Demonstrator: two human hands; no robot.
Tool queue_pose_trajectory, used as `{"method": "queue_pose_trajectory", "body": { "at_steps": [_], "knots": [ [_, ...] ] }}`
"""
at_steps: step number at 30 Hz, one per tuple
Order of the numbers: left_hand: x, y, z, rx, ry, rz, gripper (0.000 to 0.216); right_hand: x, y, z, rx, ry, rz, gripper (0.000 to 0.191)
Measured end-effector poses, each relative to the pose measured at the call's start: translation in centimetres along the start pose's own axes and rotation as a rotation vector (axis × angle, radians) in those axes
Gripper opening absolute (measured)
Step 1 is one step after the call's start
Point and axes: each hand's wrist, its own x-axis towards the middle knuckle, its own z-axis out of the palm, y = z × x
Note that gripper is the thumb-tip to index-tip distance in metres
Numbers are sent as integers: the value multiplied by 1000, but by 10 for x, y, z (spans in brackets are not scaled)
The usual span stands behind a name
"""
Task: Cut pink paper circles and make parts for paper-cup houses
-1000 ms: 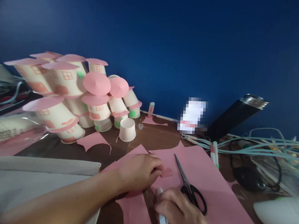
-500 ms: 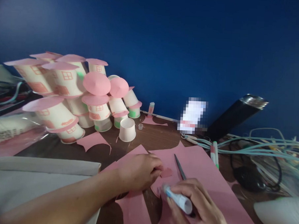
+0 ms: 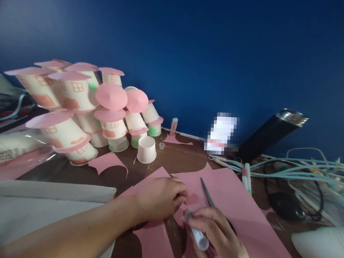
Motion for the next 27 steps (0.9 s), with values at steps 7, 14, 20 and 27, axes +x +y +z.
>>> {"method": "queue_pose_trajectory", "body": {
  "at_steps": [7,14,20,27],
  "knots": [
    [0,1,-2,-23,-3,-19,18,6,2,4,-119,18,-114,37],
    [0,-1,0,-57,25,-23,19,3,3,1,-149,-5,-167,41],
    [1,-4,5,-74,53,-13,17,3,3,-1,-121,-109,-232,45],
    [1,-3,5,-64,49,-9,19,4,3,0,-185,-90,-235,43]
  ]
}}
